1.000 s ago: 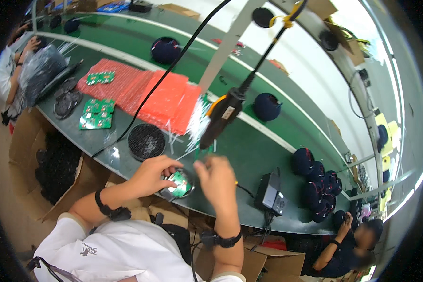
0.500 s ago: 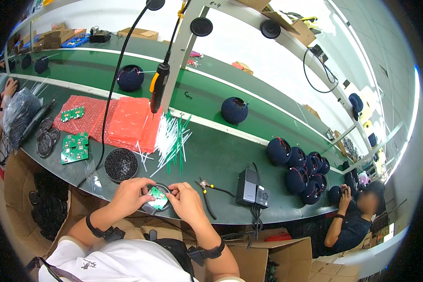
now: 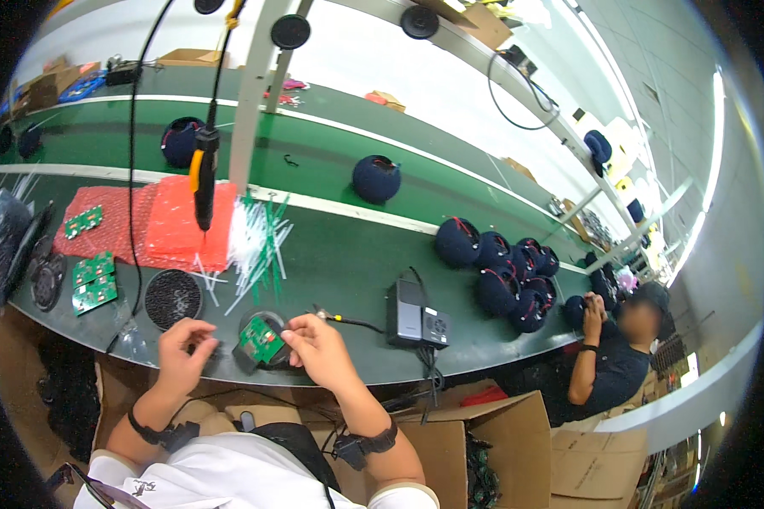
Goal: The person assembles small electronic devices by inserting green circuit boards into dark blue rounded housings, using a soldering iron to secure connections and pliers to trim wires. The person repeatedly picks up housings and boards, aligns them, solders, and places finished units on the table.
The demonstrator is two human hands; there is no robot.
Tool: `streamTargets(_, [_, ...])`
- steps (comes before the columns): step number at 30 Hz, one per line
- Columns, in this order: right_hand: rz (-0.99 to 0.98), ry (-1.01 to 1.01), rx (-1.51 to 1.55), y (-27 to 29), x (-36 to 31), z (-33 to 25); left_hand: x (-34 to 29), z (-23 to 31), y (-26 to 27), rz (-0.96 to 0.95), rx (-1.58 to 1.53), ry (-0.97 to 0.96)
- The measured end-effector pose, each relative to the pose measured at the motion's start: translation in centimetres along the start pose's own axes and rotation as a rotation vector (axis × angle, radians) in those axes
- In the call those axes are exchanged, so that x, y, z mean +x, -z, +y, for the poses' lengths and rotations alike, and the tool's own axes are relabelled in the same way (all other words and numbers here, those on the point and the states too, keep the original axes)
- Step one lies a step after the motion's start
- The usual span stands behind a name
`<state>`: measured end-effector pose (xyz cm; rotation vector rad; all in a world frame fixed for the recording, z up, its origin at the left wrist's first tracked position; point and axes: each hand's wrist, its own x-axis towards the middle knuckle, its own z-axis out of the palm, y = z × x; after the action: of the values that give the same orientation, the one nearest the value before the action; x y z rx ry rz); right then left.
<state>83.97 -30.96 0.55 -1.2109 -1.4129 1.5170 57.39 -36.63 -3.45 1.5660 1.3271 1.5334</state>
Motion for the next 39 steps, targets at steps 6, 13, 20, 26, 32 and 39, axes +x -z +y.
streamTargets(6, [0.454, 0.245, 0.229, 10.8, -4.2, -2.1, -0.1, 1.1, 0.2, -0.078, 0.13, -0.023])
streamTargets(13, [0.938, 0.414, 0.428, 29.7, -7.9, 0.5, 0.1, 1.6, -1.1, -0.181, 0.314, -0.164])
streamTargets(20, [1.135, 0.488, 0.497, 43.5, -10.4, 6.1, 0.4, 1.8, -2.2, -0.181, 0.43, -0.209])
streamTargets(26, [1.677, 0.516, 0.38, 56.9, -14.1, 9.4, 0.5, 2.0, -2.8, -0.169, 0.517, -0.206])
streamTargets(32, [1.689, 0.279, 0.569, 61.6, -11.4, 13.9, 0.7, 2.7, -3.0, -0.161, 0.615, -0.175])
streamTargets(39, [1.694, -0.182, 0.148, 63.4, -13.1, 11.0, 1.0, 2.5, -3.1, -0.185, 0.601, -0.179])
